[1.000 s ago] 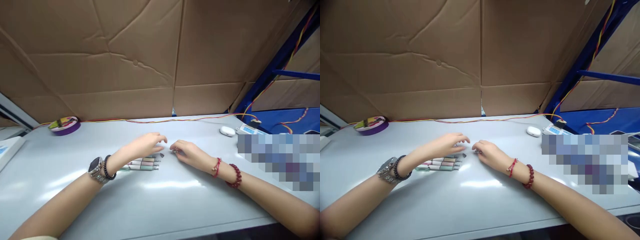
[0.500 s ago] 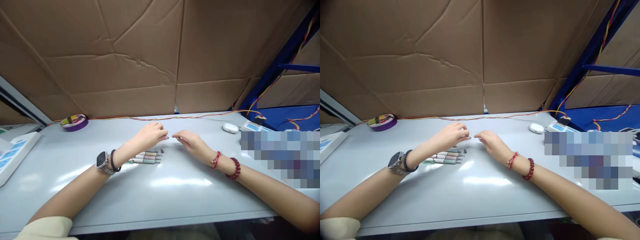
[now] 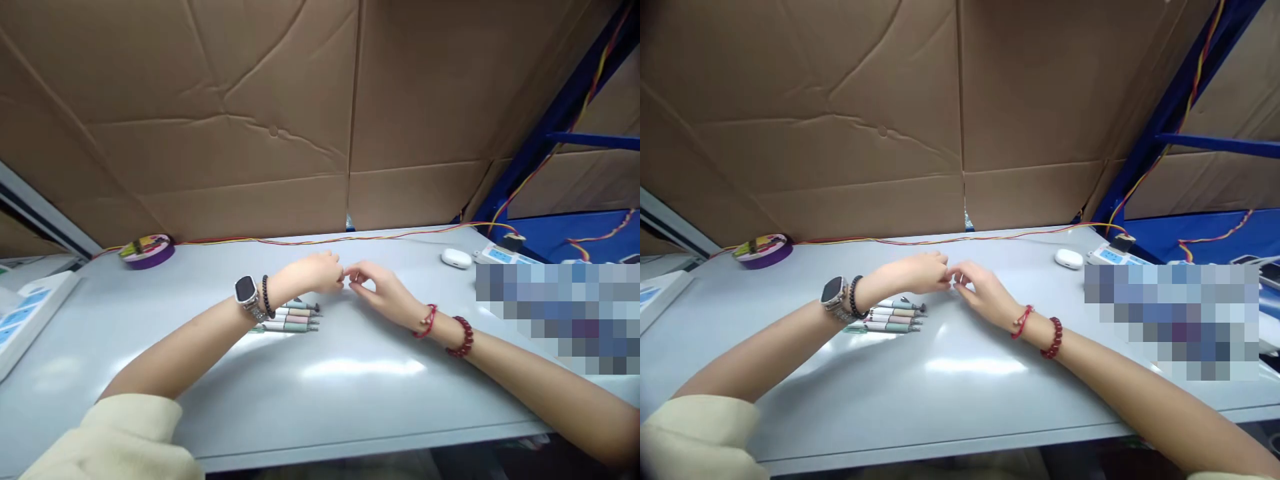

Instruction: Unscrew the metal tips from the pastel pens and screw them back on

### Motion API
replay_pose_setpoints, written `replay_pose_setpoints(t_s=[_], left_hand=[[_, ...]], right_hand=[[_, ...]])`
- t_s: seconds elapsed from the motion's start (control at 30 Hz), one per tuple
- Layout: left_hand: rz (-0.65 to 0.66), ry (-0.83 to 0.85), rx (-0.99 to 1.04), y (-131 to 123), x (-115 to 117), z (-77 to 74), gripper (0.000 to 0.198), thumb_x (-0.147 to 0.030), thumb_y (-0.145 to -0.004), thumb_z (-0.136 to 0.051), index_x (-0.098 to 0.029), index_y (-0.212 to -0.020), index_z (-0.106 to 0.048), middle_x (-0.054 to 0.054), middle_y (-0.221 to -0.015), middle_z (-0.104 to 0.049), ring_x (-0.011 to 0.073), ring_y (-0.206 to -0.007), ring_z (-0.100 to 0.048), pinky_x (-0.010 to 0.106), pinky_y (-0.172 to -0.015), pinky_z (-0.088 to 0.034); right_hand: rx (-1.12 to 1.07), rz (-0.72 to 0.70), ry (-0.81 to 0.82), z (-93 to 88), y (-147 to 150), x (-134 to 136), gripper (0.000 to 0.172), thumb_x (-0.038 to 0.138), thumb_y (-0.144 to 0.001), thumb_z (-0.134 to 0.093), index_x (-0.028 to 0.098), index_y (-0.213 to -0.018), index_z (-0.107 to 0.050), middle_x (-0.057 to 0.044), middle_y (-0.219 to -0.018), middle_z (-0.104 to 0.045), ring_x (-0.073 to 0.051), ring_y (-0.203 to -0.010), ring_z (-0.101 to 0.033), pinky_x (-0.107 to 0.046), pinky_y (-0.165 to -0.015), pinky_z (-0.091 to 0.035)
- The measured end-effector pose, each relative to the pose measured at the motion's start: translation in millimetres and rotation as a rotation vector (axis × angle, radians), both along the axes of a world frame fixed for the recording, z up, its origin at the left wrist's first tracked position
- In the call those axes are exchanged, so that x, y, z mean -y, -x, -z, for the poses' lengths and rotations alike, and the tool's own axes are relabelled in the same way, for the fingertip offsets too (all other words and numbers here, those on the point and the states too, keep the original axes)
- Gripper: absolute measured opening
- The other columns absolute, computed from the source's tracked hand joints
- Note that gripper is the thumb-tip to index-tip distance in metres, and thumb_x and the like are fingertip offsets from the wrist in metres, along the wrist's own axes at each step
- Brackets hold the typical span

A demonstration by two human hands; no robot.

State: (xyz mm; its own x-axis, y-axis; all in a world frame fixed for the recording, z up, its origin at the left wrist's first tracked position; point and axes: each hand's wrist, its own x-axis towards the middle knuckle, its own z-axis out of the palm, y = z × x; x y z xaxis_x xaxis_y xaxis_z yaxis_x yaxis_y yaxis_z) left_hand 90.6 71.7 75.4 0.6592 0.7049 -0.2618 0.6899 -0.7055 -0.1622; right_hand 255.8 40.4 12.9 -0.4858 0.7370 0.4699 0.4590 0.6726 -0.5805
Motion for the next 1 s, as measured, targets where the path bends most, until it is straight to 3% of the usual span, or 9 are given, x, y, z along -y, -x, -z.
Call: replay_pose_setpoints(t_s=[0.13, 0.33, 0.5, 0.6, 0.7, 0.87, 1.0], left_hand=[[-0.055, 0.036, -0.011, -3, 3, 11.9, 0.025, -0.029, -0.094, -0.054, -0.015, -0.114, -0.056, 0.009, -0.115, -0.057, 0.0218, -0.096, -0.059, 0.041, -0.081, -0.051], [-0.119, 0.044, 0.020, -4, 8, 16.3, 0.025, -0.030, -0.094, -0.054, -0.015, -0.114, -0.056, 0.009, -0.115, -0.057, 0.0225, -0.098, -0.059, 0.042, -0.083, -0.050], [-0.169, 0.053, 0.029, 8, 11, -2.7, 0.025, -0.032, -0.094, -0.054, -0.015, -0.112, -0.057, 0.008, -0.112, -0.058, 0.0218, -0.096, -0.059, 0.041, -0.082, -0.050], [-0.192, 0.035, 0.054, 31, 16, -20.6, 0.023, -0.030, -0.094, -0.054, -0.014, -0.111, -0.057, 0.008, -0.112, -0.058, 0.0217, -0.096, -0.059, 0.041, -0.082, -0.050], [-0.184, 0.083, 0.075, 55, 20, -26.8, 0.022, -0.028, -0.094, -0.054, -0.014, -0.111, -0.057, 0.008, -0.112, -0.058, 0.0218, -0.096, -0.059, 0.041, -0.082, -0.050], [-0.141, 0.284, 0.051, 70, 19, -12.4, 0.022, -0.028, -0.093, -0.055, -0.014, -0.110, -0.058, 0.007, -0.107, -0.060, 0.0196, -0.089, -0.061, 0.038, -0.077, -0.053], [-0.169, 0.308, 0.018, 67, 13, -2.5, 0.021, -0.028, -0.093, -0.055, -0.014, -0.109, -0.058, 0.007, -0.108, -0.060, 0.0200, -0.090, -0.061, 0.038, -0.078, -0.052]], right_hand=[[0.115, -0.073, 0.096, 11.7, 3, -6, 0.017, 0.006, -0.078, -0.050, 0.019, -0.089, -0.055, 0.000, -0.072, -0.062, -0.014, -0.061, -0.057, -0.026, -0.058, -0.049], [0.169, -0.094, 0.120, 16.2, 1, -12, 0.023, 0.004, -0.077, -0.050, 0.018, -0.095, -0.055, -0.002, -0.080, -0.064, -0.014, -0.069, -0.060, -0.027, -0.064, -0.050], [0.182, -0.088, 0.028, 11.5, -6, -13, 0.028, 0.006, -0.077, -0.053, 0.017, -0.103, -0.054, -0.006, -0.094, -0.060, -0.015, -0.071, -0.060, -0.031, -0.068, -0.052], [0.178, -0.076, -0.086, 3.6, -6, -10, 0.026, 0.005, -0.082, -0.047, 0.017, -0.104, -0.054, -0.010, -0.104, -0.057, -0.019, -0.086, -0.057, -0.036, -0.079, -0.049], [0.242, -0.127, -0.171, -0.3, 8, -3, 0.023, 0.006, -0.086, -0.044, 0.018, -0.102, -0.057, -0.008, -0.100, -0.061, -0.021, -0.094, -0.054, -0.037, -0.083, -0.046], [0.412, -0.183, -0.218, 8.9, 42, 3, 0.020, 0.008, -0.086, -0.052, 0.019, -0.099, -0.062, -0.007, -0.089, -0.065, -0.020, -0.081, -0.054, -0.033, -0.072, -0.045], [0.446, -0.156, -0.229, 16.1, 50, 1, 0.015, 0.010, -0.089, -0.051, 0.017, -0.091, -0.064, -0.007, -0.085, -0.065, -0.020, -0.078, -0.053, -0.031, -0.069, -0.043]])
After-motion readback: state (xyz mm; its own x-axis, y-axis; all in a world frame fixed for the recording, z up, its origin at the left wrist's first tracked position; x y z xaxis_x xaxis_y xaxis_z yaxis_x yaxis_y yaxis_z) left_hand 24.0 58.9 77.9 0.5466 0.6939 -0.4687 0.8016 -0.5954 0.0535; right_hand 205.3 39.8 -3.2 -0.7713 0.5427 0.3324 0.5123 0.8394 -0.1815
